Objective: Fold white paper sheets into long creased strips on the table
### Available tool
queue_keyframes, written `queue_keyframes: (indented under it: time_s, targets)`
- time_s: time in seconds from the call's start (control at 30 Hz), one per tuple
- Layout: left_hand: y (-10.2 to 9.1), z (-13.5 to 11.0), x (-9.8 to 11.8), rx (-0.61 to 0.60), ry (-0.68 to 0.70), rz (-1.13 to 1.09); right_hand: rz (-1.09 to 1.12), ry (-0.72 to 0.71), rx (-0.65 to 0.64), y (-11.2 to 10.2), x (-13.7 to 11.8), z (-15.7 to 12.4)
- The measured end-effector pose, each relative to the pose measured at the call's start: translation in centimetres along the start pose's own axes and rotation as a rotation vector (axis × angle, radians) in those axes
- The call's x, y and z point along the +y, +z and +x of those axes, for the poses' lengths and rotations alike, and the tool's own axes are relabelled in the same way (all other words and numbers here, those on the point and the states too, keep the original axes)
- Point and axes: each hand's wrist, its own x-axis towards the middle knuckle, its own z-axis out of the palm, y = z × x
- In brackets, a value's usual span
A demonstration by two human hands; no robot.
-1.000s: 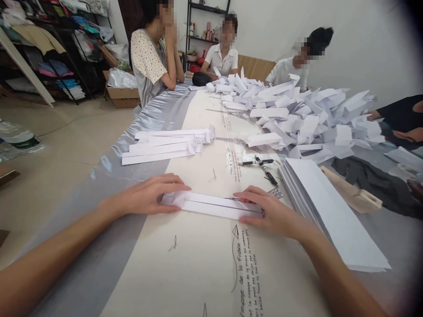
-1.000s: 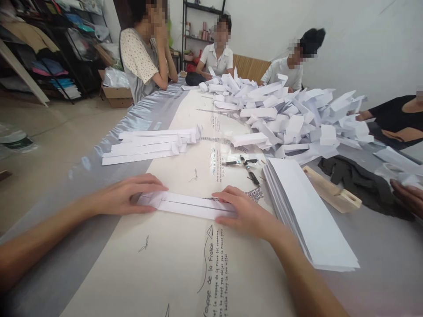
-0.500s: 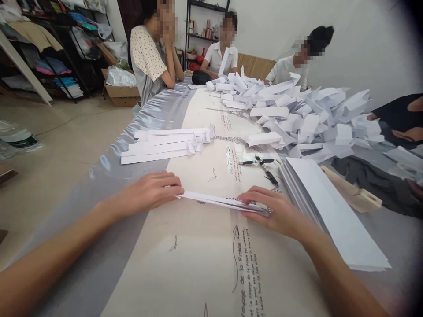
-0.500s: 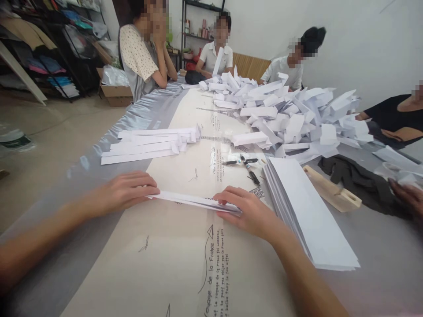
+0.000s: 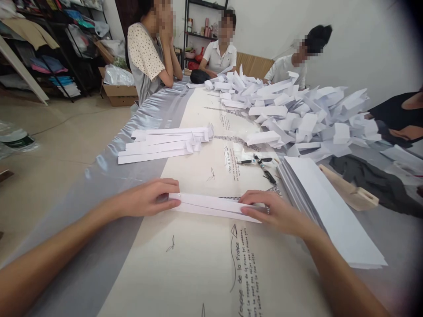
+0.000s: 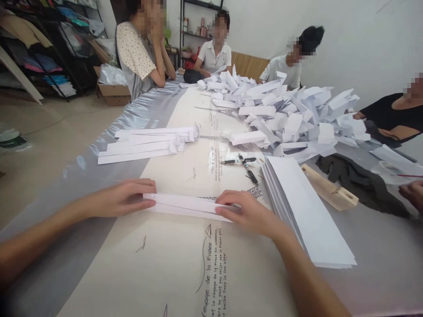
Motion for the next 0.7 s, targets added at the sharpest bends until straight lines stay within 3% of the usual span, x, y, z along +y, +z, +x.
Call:
queue_keyframes:
  time_s: [0.13, 0.37, 0.53, 0.7]
  targets:
    - [0.7, -0.1, -0.4, 0.032, -0.039, 0.074, -0.095, 0.034, 0.1, 0.8, 0.6, 0.2]
    - [0.6, 0.0, -1.1, 0.066, 0.233, 0.214, -0.187, -0.15, 0.111, 2.1, 1.6, 0.8]
    - [0.6, -0.2, -1.4, 0.121, 0.387, 0.356, -0.167, -0.168, 0.102, 1.6, 1.6, 0.8]
    - [0.7, -0.3, -1.4, 0.182, 0.433, 0.497, -0.086, -0.148, 0.008, 0.3, 2.0, 0.3]
